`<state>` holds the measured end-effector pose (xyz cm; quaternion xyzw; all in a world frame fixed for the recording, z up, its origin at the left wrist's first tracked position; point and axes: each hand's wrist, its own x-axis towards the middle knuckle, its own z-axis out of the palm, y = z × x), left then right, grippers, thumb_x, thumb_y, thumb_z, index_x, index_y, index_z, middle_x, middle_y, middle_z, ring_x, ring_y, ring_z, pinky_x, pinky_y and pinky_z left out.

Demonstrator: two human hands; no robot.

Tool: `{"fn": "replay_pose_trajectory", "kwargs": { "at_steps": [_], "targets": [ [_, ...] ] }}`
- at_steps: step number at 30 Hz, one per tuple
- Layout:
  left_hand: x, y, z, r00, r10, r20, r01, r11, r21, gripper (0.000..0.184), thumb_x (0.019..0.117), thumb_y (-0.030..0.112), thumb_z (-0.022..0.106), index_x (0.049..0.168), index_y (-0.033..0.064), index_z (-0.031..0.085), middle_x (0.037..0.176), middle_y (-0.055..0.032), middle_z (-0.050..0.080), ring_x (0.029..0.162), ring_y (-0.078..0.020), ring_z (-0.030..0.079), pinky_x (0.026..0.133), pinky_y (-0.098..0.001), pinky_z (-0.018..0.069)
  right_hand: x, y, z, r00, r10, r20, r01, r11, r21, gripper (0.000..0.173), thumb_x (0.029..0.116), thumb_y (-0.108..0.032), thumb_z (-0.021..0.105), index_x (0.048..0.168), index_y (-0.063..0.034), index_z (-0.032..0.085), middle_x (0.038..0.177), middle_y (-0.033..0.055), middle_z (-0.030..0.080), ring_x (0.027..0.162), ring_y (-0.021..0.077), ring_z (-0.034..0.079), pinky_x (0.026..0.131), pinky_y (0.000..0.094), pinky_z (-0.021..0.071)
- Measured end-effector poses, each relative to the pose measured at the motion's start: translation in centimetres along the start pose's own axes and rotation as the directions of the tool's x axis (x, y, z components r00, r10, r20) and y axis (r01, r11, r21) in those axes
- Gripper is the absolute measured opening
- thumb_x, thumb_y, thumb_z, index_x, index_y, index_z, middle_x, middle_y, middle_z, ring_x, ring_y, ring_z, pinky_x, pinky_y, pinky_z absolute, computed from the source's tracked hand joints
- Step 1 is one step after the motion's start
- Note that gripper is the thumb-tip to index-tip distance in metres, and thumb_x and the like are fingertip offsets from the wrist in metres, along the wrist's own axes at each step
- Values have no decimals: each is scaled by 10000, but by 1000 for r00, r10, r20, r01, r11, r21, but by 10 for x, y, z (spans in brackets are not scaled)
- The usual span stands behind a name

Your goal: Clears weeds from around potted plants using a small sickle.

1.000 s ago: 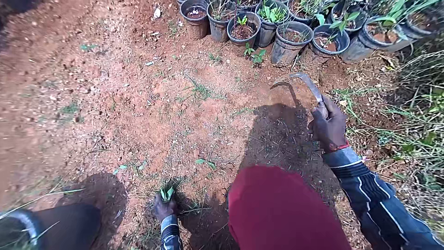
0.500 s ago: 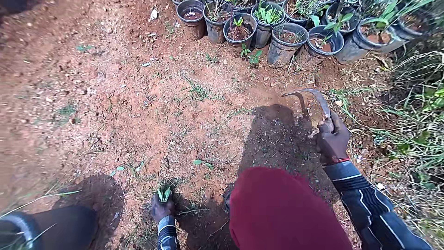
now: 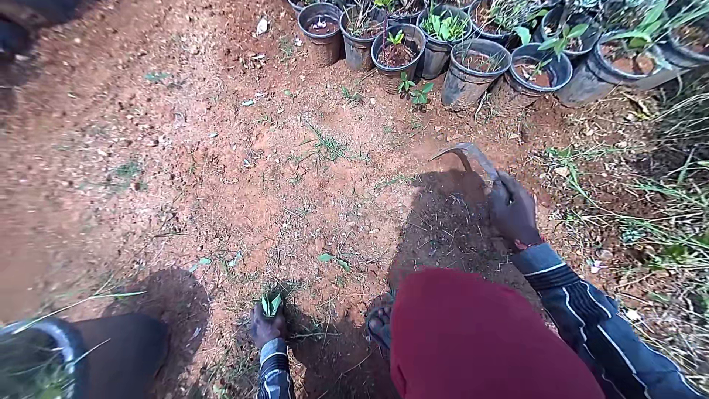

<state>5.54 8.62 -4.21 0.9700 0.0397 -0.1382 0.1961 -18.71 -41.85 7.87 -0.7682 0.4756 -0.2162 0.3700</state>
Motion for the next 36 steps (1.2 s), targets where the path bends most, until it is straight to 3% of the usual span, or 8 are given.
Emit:
{"fn": "replay_pose_trajectory", "kwargs": {
  "at_steps": [2, 5, 10, 20, 25, 29, 33, 36],
  "targets": [
    [2, -3, -1, 1000, -17, 15, 17, 1000, 0, 605, 906, 268, 787, 1386, -27, 565, 1368, -296, 589, 1279, -447, 579, 1090, -616, 430, 3, 0, -11, 996, 80, -49, -76, 994, 76, 488, 1057, -226, 537, 1531, -136, 457, 1055, 187, 640, 641, 226, 605, 572, 447, 547],
    [3, 1, -2, 999, -25, 31, 26, 999, -26, 619, 903, 264, 792, 1403, -18, 559, 1383, -288, 582, 1283, -439, 579, 1090, -609, 435, 35, -18, 13, 979, 202, 6, -200, 966, 160, 434, 1067, -206, 505, 1498, -149, 503, 990, 158, 627, 601, 214, 577, 534, 424, 530],
    [1, 4, -4, 999, -14, 44, 15, 999, -36, 608, 910, 259, 788, 1401, -16, 558, 1381, -278, 587, 1289, -424, 578, 1101, -592, 432, 122, -41, 129, 968, 200, 149, -198, 980, -29, 479, 1032, -151, 526, 1503, -62, 506, 1362, 321, 588, 1240, 485, 590, 1025, 674, 439],
    [1, 5, -7, 996, -35, 88, 38, 999, -34, 590, 911, 241, 786, 1392, -16, 560, 1392, -287, 573, 1304, -431, 563, 1110, -593, 421, 76, -59, 37, 949, 292, 122, -308, 941, 141, 419, 1051, -159, 487, 1469, -148, 518, 874, 97, 605, 552, 135, 531, 510, 334, 496],
    [5, 3, -5, 997, -26, 72, 29, 999, -41, 582, 905, 228, 793, 1379, -21, 567, 1384, -289, 578, 1296, -432, 569, 1105, -588, 429, 165, -22, 127, 951, 310, 16, -309, 944, 117, 444, 976, -83, 548, 1414, -10, 551, 1205, 299, 644, 1031, 435, 659, 882, 638, 516],
    [2, 6, -6, 998, -24, 55, 25, 1000, -19, 576, 902, 247, 797, 1365, -20, 583, 1372, -296, 587, 1278, -452, 579, 1087, -611, 435, 137, -38, 99, 972, 226, 71, -234, 962, 144, 481, 1024, -126, 536, 1503, -84, 508, 1286, 260, 637, 1051, 387, 669, 906, 590, 527],
    [4, 4, -11, 994, -39, 98, 43, 998, -44, 600, 898, 217, 797, 1392, -26, 558, 1392, -296, 577, 1307, -450, 558, 1114, -611, 410, 89, -52, 46, 975, 204, 86, -215, 966, 143, 456, 1054, -165, 483, 1507, -111, 486, 909, 141, 635, 570, 167, 551, 541, 369, 511],
    [6, 7, -13, 991, -40, 125, 44, 998, -32, 622, 885, 194, 807, 1401, -39, 549, 1390, -307, 575, 1309, -455, 555, 1113, -617, 404, 121, -59, 50, 928, 360, 91, -371, 913, 172, 400, 1063, -189, 477, 1458, -137, 512, 898, 84, 570, 575, 131, 521, 515, 320, 488]
  ]
}}
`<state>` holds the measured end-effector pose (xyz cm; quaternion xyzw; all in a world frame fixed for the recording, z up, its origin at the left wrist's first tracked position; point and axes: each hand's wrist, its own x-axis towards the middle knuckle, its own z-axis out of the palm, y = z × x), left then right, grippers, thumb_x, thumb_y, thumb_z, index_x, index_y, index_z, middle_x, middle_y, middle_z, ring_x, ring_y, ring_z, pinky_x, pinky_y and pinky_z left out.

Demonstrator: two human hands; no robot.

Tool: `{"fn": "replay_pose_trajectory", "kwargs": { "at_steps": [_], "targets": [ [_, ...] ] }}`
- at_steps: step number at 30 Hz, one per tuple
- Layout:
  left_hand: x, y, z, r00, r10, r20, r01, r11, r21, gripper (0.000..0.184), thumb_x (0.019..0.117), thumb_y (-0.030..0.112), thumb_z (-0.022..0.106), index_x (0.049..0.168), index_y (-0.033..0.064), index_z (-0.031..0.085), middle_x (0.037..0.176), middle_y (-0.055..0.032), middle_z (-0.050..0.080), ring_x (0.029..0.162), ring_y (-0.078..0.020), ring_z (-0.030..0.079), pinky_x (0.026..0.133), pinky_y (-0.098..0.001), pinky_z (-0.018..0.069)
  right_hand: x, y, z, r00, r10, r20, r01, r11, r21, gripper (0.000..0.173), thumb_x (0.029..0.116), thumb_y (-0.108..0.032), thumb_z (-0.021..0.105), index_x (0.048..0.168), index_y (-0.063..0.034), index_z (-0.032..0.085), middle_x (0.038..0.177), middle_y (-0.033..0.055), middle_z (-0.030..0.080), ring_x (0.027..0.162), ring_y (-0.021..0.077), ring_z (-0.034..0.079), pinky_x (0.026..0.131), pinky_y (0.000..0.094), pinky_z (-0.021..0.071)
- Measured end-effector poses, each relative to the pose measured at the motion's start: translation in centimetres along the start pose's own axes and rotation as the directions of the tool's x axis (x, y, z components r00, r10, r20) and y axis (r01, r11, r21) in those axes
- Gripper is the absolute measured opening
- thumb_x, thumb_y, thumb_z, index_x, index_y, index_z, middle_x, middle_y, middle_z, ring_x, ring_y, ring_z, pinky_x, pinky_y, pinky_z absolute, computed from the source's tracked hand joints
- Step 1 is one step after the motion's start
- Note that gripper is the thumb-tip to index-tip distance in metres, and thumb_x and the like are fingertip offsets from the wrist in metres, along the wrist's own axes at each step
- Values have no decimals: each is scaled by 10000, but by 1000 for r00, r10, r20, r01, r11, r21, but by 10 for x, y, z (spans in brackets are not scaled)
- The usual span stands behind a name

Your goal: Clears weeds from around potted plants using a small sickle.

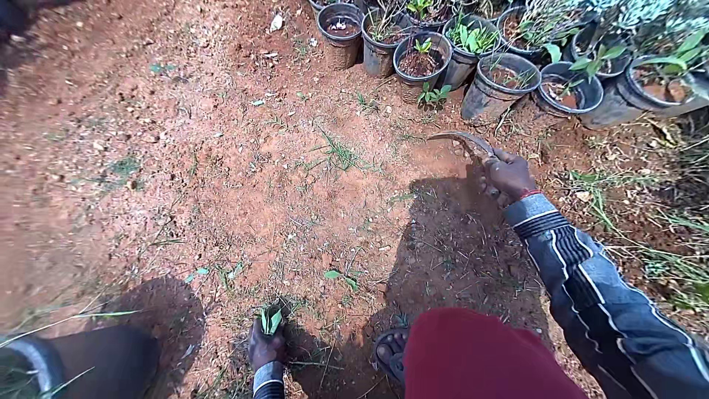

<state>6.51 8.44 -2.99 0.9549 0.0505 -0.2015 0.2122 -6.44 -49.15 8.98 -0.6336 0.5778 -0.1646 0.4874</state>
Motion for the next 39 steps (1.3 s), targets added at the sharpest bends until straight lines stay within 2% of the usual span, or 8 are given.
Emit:
{"fn": "replay_pose_trajectory", "kwargs": {
  "at_steps": [6, 10, 15, 19, 23, 29, 33, 39],
  "targets": [
    [-1, -2, 4, 1000, -2, -21, 2, 1000, 3, 630, 878, 190, 816, 1397, -48, 550, 1377, -311, 583, 1307, -457, 557, 1114, -617, 400, 96, -30, 79, 972, -234, -3, 210, 877, -432, 554, 1018, -168, 531, 1548, -39, 431, 1425, 336, 527, 1326, 503, 520, 1066, 675, 414],
    [1, -3, -1, 1000, -14, -3, 14, 1000, -1, 637, 886, 199, 810, 1413, -37, 540, 1387, -309, 578, 1313, -457, 553, 1116, -615, 401, 55, -13, 58, 951, -309, 19, 307, 934, -180, 555, 1037, -157, 519, 1570, -56, 398, 1461, 275, 529, 1292, 407, 570, 1077, 586, 446],
    [2, -5, 2, 1000, -24, -10, 24, 1000, -5, 635, 869, 181, 822, 1397, -43, 550, 1375, -307, 585, 1292, -457, 568, 1108, -618, 409, 32, -9, 38, 983, -182, 13, 183, 980, -82, 453, 1016, -154, 510, 1462, -75, 511, 991, 174, 634, 654, 221, 584, 589, 424, 525],
    [5, -5, -6, 999, -40, 8, 40, 999, 3, 628, 888, 197, 807, 1413, -23, 542, 1380, -297, 586, 1304, -449, 560, 1111, -620, 405, 98, -28, 94, 996, -81, -24, 73, 968, -240, 444, 994, -148, 585, 1399, 30, 543, 1325, 317, 593, 1214, 463, 594, 995, 654, 466],
    [5, -3, -6, 999, -38, 10, 38, 999, 10, 629, 891, 229, 807, 1414, -5, 547, 1359, -285, 607, 1290, -440, 576, 1105, -620, 414, 67, -3, 66, 913, -391, 117, 402, 811, -426, 594, 1037, -160, 495, 1603, -67, 340, 1461, 331, 499, 1315, 514, 526, 1067, 683, 414],
    [2, -4, -4, 1000, -18, 2, 18, 1000, -13, 645, 885, 205, 814, 1419, -31, 538, 1408, -302, 567, 1322, -443, 551, 1128, -605, 397, 5, 3, 29, 983, -180, 46, 173, 978, 116, 457, 1070, -190, 455, 1526, -162, 464, 975, 145, 613, 604, 198, 555, 545, 397, 512],
    [3, -4, -3, 1000, -15, -9, 16, 1000, 4, 641, 876, 198, 821, 1406, -40, 549, 1386, -302, 582, 1313, -445, 557, 1121, -600, 407, 100, -34, 88, 998, -57, 12, 57, 994, -93, 415, 1018, -129, 544, 1417, -18, 553, 1281, 272, 625, 1120, 398, 637, 947, 595, 499],
    [2, -7, -7, 999, -39, -1, 39, 999, 4, 651, 878, 206, 821, 1421, -21, 542, 1390, -297, 584, 1319, -440, 555, 1126, -597, 406, 90, -3, 96, 950, -310, 48, 306, 882, -359, 619, 1030, -155, 501, 1605, -32, 307, 1462, 344, 489, 1345, 508, 499, 1093, 667, 395]
  ]
}}
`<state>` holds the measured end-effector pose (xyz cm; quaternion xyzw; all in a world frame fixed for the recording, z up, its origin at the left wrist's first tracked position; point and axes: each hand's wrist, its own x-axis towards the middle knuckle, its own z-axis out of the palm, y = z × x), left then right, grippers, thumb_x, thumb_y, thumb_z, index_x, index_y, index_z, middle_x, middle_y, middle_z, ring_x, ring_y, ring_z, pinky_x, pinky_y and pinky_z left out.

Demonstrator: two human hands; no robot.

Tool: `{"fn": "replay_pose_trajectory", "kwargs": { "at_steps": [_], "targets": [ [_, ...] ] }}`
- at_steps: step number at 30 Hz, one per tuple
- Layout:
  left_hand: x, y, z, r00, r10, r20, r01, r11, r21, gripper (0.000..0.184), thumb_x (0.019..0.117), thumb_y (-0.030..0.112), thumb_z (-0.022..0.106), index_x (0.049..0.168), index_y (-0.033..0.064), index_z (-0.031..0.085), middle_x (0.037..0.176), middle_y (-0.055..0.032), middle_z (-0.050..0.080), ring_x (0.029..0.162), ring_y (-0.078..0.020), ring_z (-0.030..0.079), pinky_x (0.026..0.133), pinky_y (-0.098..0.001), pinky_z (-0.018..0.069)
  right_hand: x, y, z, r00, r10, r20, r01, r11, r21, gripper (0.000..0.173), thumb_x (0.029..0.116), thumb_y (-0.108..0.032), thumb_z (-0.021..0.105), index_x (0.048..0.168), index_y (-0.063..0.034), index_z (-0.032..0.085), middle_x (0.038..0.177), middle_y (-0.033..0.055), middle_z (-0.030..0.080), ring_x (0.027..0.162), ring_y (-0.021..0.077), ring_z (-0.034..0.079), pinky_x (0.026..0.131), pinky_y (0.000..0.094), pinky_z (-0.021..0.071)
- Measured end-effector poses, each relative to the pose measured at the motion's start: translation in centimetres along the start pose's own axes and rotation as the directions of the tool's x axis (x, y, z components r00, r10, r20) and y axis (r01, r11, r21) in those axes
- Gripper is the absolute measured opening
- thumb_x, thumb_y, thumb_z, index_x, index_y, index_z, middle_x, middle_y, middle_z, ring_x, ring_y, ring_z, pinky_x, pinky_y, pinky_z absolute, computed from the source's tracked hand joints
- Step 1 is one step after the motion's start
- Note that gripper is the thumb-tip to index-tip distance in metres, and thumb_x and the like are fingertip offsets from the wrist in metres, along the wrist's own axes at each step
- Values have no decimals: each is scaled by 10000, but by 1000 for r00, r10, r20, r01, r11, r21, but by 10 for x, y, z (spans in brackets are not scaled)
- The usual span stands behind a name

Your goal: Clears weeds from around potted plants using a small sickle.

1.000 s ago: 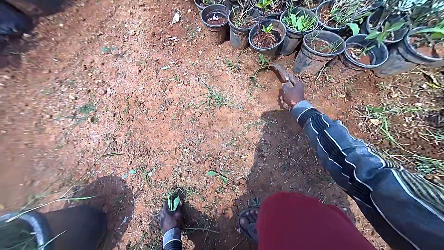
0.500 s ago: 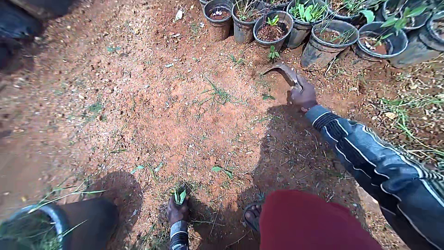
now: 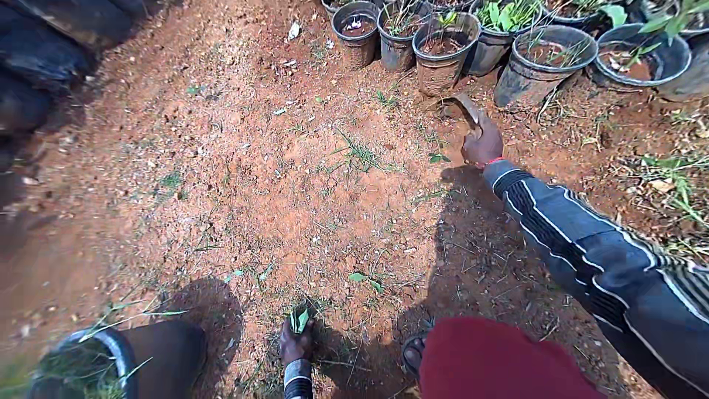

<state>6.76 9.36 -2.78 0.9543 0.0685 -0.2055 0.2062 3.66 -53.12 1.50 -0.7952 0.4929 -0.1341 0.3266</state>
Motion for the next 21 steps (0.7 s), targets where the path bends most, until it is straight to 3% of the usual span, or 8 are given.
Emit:
{"fn": "replay_pose_trajectory", "kwargs": {
  "at_steps": [4, 6, 7, 10, 13, 15, 19, 21],
  "targets": [
    [0, 4, 5, 1000, 10, -5, -10, 1000, -23, 680, 867, 177, 828, 1430, -47, 520, 1411, -315, 557, 1332, -452, 539, 1137, -591, 394, -53, 27, -36, 999, -8, -51, 21, 967, 252, 536, 1037, -131, 507, 1558, -46, 417, 1371, 286, 593, 1182, 400, 636, 1012, 583, 492],
    [1, 3, 4, 1000, 0, -1, 0, 1000, -23, 680, 870, 174, 824, 1433, -49, 515, 1416, -312, 555, 1333, -450, 537, 1138, -588, 392, -55, 17, -39, 995, 105, -2, -98, 943, 319, 469, 1038, -140, 491, 1504, -87, 483, 1142, 226, 651, 840, 289, 656, 737, 498, 554],
    [1, 3, 4, 1000, -1, 0, 1, 1000, -20, 678, 873, 175, 822, 1434, -49, 514, 1410, -311, 559, 1330, -449, 540, 1138, -586, 393, -44, 11, -36, 986, 160, 56, -169, 928, 332, 459, 1034, -140, 478, 1491, -92, 486, 1099, 224, 635, 777, 288, 621, 680, 497, 531],
    [3, 4, 6, 1000, 14, -4, -14, 1000, -13, 662, 867, 176, 825, 1415, -49, 531, 1372, -315, 584, 1301, -450, 562, 1120, -596, 408, 6, 2, -15, 988, 130, 87, -145, 970, 196, 558, 991, -98, 548, 1540, -69, 449, 1367, 291, 587, 1185, 447, 617, 982, 645, 481],
    [2, 4, 4, 1000, -10, 4, 10, 1000, 6, 667, 875, 214, 824, 1427, -19, 533, 1379, -294, 590, 1304, -437, 567, 1118, -597, 415, -6, 7, -11, 990, -127, 66, 123, 991, 56, 607, 995, -121, 552, 1577, -54, 391, 1448, 308, 531, 1328, 487, 530, 1090, 672, 400],
    [1, 8, 5, 1000, -9, -10, 9, 1000, -3, 661, 873, 218, 824, 1421, -19, 541, 1372, -293, 598, 1294, -436, 576, 1115, -600, 416, -41, 18, -24, 966, -248, 68, 243, 967, 81, 568, 1016, -121, 555, 1563, -58, 417, 1439, 303, 543, 1327, 464, 539, 1105, 643, 401],
    [-3, 9, 5, 1000, -31, -7, 31, 1000, -6, 667, 882, 226, 817, 1432, -20, 533, 1399, -289, 580, 1306, -437, 568, 1123, -594, 411, -89, 49, -54, 995, -99, 14, 95, 983, 155, 515, 1050, -165, 542, 1541, -46, 440, 1299, 332, 603, 1095, 467, 639, 944, 654, 481],
    [-2, 9, 4, 1000, -14, -3, 14, 1000, 1, 648, 882, 219, 815, 1417, -23, 542, 1381, -287, 590, 1294, -435, 575, 1119, -587, 418, -100, 43, -74, 996, -69, 52, 58, 979, 194, 488, 1069, -183, 523, 1539, -81, 446, 1129, 272, 637, 770, 330, 626, 699, 546, 526]
  ]
}}
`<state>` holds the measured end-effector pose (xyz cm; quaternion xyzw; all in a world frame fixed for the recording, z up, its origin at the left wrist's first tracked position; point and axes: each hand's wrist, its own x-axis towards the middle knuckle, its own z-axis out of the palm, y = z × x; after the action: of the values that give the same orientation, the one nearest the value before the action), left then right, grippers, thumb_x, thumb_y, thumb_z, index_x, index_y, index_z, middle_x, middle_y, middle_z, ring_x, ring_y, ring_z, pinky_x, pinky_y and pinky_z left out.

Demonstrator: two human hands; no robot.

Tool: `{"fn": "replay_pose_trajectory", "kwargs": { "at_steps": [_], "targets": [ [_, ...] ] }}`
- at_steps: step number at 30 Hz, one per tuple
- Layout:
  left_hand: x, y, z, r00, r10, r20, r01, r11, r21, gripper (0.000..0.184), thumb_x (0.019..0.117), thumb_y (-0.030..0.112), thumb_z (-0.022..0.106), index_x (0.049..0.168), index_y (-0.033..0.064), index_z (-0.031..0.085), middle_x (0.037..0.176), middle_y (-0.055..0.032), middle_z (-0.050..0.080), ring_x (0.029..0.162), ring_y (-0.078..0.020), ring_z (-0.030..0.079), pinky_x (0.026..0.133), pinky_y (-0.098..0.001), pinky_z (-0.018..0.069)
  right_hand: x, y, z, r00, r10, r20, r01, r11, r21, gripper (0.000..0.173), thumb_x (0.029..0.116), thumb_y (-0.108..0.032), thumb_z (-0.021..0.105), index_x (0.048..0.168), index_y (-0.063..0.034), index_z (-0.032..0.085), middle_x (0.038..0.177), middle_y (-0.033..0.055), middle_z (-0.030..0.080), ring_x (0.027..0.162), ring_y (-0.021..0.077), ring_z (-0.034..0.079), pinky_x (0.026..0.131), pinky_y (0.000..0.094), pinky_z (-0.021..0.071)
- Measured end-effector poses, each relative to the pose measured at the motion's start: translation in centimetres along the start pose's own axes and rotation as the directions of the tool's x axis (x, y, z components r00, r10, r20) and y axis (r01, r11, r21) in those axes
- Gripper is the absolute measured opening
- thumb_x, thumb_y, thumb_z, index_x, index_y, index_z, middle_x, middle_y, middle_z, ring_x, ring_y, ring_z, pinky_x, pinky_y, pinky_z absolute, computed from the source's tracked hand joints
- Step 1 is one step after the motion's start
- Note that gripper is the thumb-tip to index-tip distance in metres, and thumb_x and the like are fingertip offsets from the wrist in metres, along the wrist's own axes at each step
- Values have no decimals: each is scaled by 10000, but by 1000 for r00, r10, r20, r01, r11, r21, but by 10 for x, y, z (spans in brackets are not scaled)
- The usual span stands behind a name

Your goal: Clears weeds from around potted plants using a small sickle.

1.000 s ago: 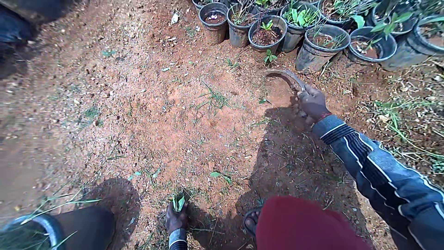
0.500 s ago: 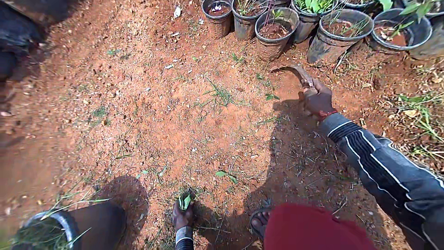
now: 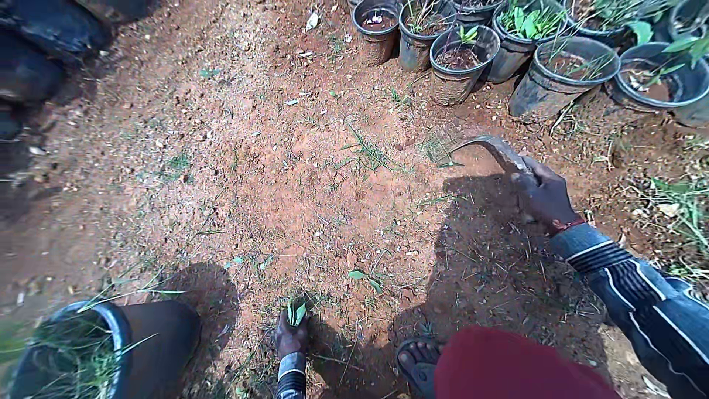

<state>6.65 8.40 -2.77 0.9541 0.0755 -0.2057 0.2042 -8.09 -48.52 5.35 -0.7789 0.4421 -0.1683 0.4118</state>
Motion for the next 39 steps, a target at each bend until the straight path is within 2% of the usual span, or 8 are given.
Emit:
{"fn": "replay_pose_trajectory", "kwargs": {
  "at_steps": [3, 9, 15, 19, 24, 28, 31, 39],
  "targets": [
    [2, -1, 2, 1000, 4, -1, -4, 1000, 0, 637, 873, 216, 821, 1402, -23, 558, 1365, -288, 601, 1284, -438, 582, 1109, -589, 429, -4, -45, -22, 992, 57, 112, -70, 991, 113, 443, 1095, -236, 472, 1536, -193, 453, 881, 120, 596, 515, 154, 505, 458, 349, 471],
    [2, 0, 1, 1000, -10, 22, 10, 1000, 12, 611, 865, 204, 823, 1379, -21, 579, 1380, -282, 591, 1284, -430, 583, 1103, -590, 432, 64, -116, 4, 969, 111, 221, -123, 992, 41, 437, 1111, -221, 422, 1547, -208, 445, 901, 92, 579, 537, 126, 514, 480, 307, 487],
    [5, 1, 0, 999, -12, 44, 10, 999, 41, 623, 869, 225, 817, 1390, -15, 573, 1384, -276, 591, 1297, -430, 572, 1100, -592, 432, 187, -115, 181, 988, 102, 114, -82, 983, -164, 591, 1011, -165, 544, 1569, -43, 389, 1458, 322, 512, 1338, 498, 514, 1081, 677, 397],
    [2, 0, -1, 999, 5, 44, -7, 999, 33, 623, 865, 208, 821, 1382, -36, 575, 1372, -295, 594, 1296, -445, 570, 1111, -597, 420, 140, -140, 178, 968, -35, 249, 86, 977, -195, 531, 1055, -172, 476, 1568, -59, 397, 1393, 327, 560, 1239, 505, 584, 1016, 689, 439],
    [-2, 2, 0, 999, 7, 39, -8, 1000, 20, 621, 843, 175, 825, 1363, -63, 582, 1346, -325, 598, 1285, -478, 567, 1104, -614, 417, 94, -141, 84, 957, -3, 292, 34, 994, -100, 483, 1087, -171, 423, 1566, -115, 400, 1039, 241, 616, 639, 271, 580, 601, 476, 529],
    [0, 5, -2, 995, -52, 80, 48, 998, 41, 643, 853, 187, 827, 1392, -44, 563, 1397, -303, 571, 1304, -454, 558, 1103, -600, 422, 153, -111, 111, 966, 69, 248, -7, 970, -242, 396, 1063, -163, 440, 1434, -62, 534, 1146, 253, 634, 888, 357, 649, 771, 573, 530],
    [3, 6, 1, 997, -39, 66, 38, 999, 21, 655, 858, 192, 827, 1405, -41, 551, 1411, -285, 566, 1313, -434, 557, 1106, -585, 428, 166, -107, 172, 970, -48, 240, 118, 951, -287, 556, 1063, -162, 448, 1598, -52, 343, 1429, 336, 532, 1307, 520, 535, 1065, 698, 398],
    [0, -2, -2, 1000, 15, 21, -15, 1000, -13, 613, 835, 141, 829, 1349, -84, 581, 1352, -325, 590, 1267, -463, 582, 1092, -602, 432, 87, -143, 122, 916, -52, 397, 69, 997, -30, 473, 1094, -162, 443, 1561, -85, 421, 1255, 277, 613, 886, 338, 652, 788, 533, 544]
  ]
}}
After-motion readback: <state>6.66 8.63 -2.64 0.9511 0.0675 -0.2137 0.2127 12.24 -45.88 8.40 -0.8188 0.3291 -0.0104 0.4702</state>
